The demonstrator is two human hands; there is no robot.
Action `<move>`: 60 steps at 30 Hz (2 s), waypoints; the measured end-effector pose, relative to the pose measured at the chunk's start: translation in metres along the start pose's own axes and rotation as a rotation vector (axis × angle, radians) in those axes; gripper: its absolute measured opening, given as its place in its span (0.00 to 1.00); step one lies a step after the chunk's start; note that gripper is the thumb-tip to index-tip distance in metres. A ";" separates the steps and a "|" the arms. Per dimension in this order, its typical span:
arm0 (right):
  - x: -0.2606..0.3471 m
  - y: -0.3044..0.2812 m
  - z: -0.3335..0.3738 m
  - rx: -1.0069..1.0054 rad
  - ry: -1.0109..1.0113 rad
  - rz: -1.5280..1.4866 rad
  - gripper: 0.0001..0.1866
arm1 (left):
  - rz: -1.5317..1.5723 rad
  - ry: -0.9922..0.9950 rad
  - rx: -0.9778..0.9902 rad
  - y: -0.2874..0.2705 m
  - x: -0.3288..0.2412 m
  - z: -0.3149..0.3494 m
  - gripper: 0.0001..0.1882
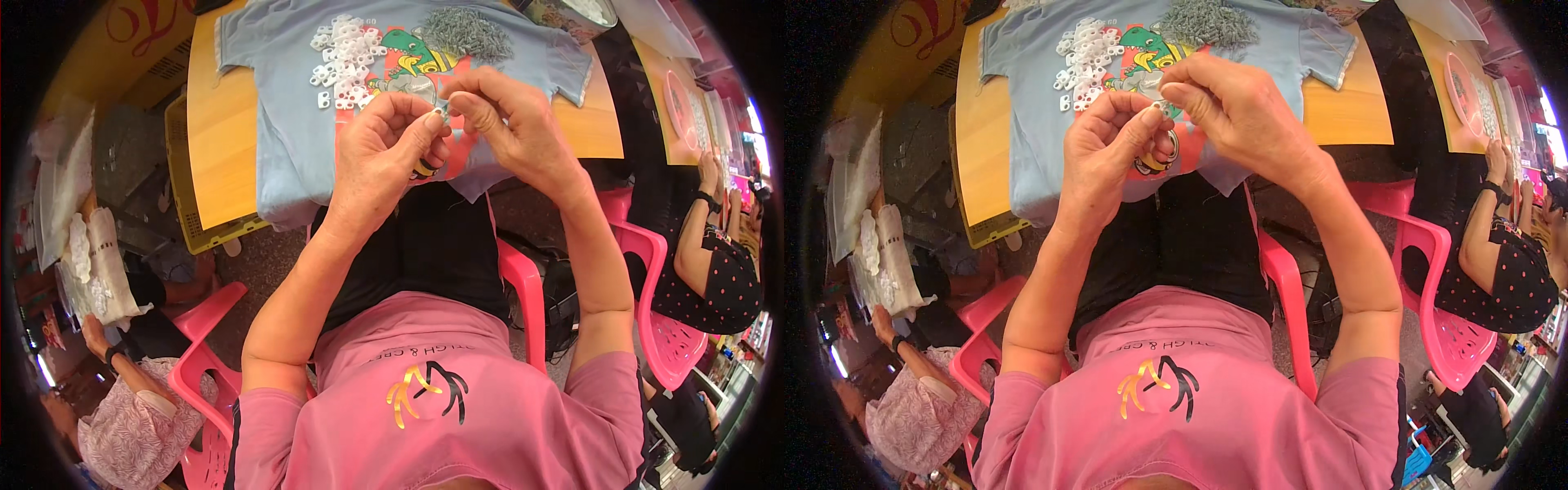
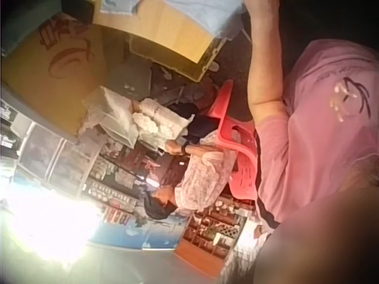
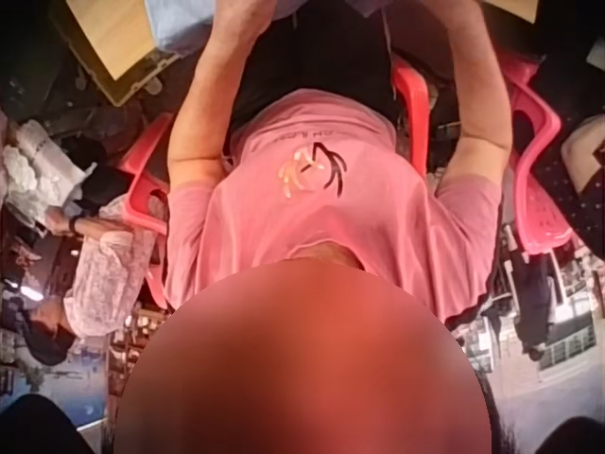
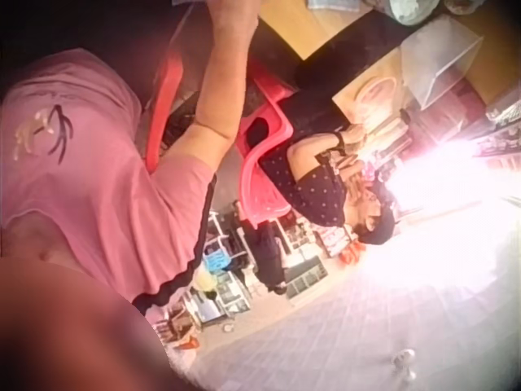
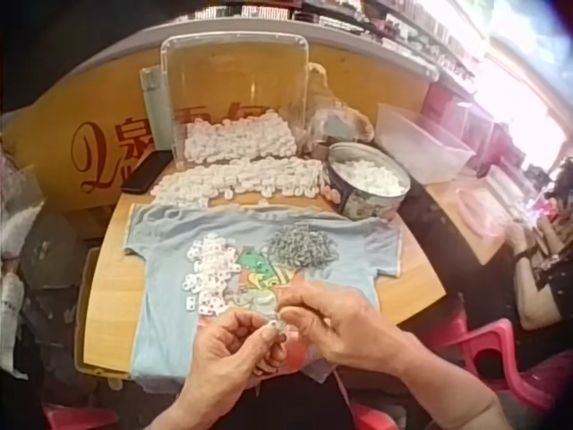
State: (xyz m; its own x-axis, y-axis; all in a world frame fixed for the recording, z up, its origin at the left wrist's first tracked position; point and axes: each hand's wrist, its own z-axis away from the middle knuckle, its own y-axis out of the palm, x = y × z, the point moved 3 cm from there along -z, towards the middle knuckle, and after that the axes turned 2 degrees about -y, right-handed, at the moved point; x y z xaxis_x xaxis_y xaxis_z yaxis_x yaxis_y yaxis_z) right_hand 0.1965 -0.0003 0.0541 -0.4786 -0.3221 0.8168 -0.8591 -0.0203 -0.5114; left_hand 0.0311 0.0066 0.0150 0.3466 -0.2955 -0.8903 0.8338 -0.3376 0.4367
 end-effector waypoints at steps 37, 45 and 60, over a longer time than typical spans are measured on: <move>0.011 -0.009 -0.010 0.266 -0.470 0.348 0.08 | 0.002 -0.122 0.077 0.000 -0.003 0.002 0.07; -0.001 -0.001 -0.008 0.303 -0.456 0.205 0.08 | 0.006 -0.107 0.068 0.001 -0.003 0.005 0.07; 0.001 0.000 -0.152 0.084 -0.203 0.263 0.10 | 0.056 0.019 0.025 0.003 0.004 0.001 0.06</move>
State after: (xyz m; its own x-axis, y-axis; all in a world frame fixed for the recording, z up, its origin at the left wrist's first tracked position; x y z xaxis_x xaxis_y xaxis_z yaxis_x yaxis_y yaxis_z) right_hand 0.1684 0.1429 0.0952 -0.6288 -0.5081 0.5886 -0.6889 0.0130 -0.7248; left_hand 0.0346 0.0034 0.0133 0.4004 -0.2976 -0.8666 0.8019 -0.3437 0.4886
